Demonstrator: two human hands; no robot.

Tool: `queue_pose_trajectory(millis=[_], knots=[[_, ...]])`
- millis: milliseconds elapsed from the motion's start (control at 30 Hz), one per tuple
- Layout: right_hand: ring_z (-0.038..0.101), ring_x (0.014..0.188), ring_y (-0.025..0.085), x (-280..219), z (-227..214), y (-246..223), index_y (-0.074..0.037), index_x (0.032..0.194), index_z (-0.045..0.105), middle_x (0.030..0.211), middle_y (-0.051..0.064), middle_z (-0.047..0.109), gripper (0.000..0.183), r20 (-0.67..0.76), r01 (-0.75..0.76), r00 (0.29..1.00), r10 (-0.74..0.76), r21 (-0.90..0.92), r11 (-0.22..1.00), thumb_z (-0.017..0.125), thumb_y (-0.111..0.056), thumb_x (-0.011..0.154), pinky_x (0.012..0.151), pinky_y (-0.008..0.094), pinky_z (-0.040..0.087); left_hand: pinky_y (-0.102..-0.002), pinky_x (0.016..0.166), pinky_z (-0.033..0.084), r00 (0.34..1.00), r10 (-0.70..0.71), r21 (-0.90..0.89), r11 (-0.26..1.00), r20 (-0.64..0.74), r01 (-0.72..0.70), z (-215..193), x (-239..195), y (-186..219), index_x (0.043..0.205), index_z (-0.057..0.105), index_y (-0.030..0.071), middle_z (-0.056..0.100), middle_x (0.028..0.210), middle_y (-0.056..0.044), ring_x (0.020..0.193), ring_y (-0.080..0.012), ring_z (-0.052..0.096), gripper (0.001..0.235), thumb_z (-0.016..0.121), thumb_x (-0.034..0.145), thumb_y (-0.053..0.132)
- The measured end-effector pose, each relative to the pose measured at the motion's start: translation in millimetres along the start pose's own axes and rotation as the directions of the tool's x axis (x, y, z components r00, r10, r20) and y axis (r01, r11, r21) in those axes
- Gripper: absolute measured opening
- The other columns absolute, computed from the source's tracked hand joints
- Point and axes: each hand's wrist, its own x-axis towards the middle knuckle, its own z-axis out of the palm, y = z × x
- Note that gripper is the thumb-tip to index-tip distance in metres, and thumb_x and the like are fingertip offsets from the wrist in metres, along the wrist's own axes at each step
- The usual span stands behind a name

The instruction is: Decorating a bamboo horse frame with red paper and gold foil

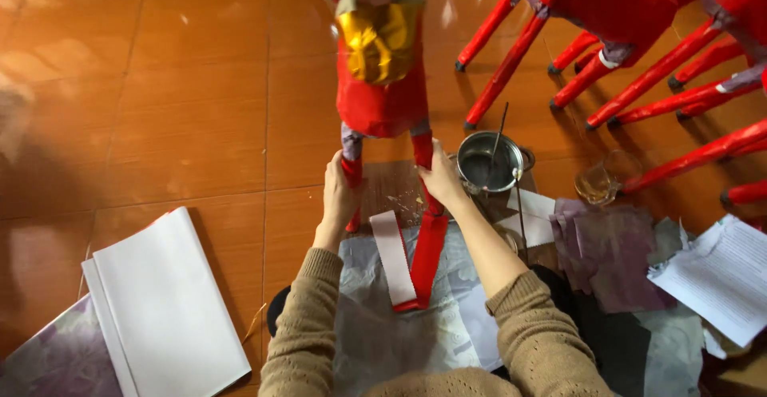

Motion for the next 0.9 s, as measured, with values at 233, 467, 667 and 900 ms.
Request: queue_pose_trajectory(millis=[233,467,667,900], knots=[[0.053,0.120,0.046,-45.0,-9.9,-9.5,-0.015,0.140,0.035,0.129,0.021,0.053,0.062,0.031,0.004,0.999,-0.006,0.074,0.997,0.066,-0.009,0.086,0.099,0.056,0.048,-0.056,0.094,0.050,0.993,-0.119,0.058,0.991,-0.002,0.118,4.1,-37.8,18.6,0.146,0.031,0.023,0.056,0.127,-0.020,0.110,-0.0459,0.060,0.077,0.074,0.083,0.019],[0.053,0.115,0.055,-55.9,-27.1,-18.1,-0.011,0.145,0.031,0.128,0.029,0.051,0.069,0.012,0.027,1.000,-0.028,0.076,0.997,0.065,-0.008,0.086,0.095,0.064,0.046,-0.054,0.090,0.052,0.997,-0.070,0.114,0.991,-0.028,0.073,15.6,-45.5,25.7,0.148,0.029,0.025,0.058,0.127,-0.020,0.110,-0.0421,0.061,0.080,0.075,0.084,0.015],[0.050,0.119,0.055,-66.5,-33.1,-45.6,-0.021,0.150,0.024,0.133,0.028,0.051,0.082,-0.062,0.093,0.995,-0.080,0.252,0.963,0.063,-0.002,0.081,0.099,0.064,0.043,-0.056,0.091,0.052,0.995,-0.099,0.109,0.989,-0.029,0.102,22.9,-48.4,13.8,0.148,0.027,0.029,0.059,0.127,-0.019,0.109,-0.0438,0.061,0.079,0.073,0.086,0.016],[0.056,0.109,0.056,-40.1,-15.6,-37.3,-0.015,0.147,0.034,0.123,0.031,0.056,0.069,-0.147,0.286,0.955,-0.258,0.221,0.933,0.062,0.005,0.087,0.083,0.062,0.053,-0.062,0.089,0.050,0.975,-0.214,-0.002,0.977,-0.051,0.214,-1.8,-40.2,32.8,0.146,0.027,0.030,0.060,0.123,-0.026,0.107,-0.0526,0.059,0.076,0.072,0.086,0.014]])
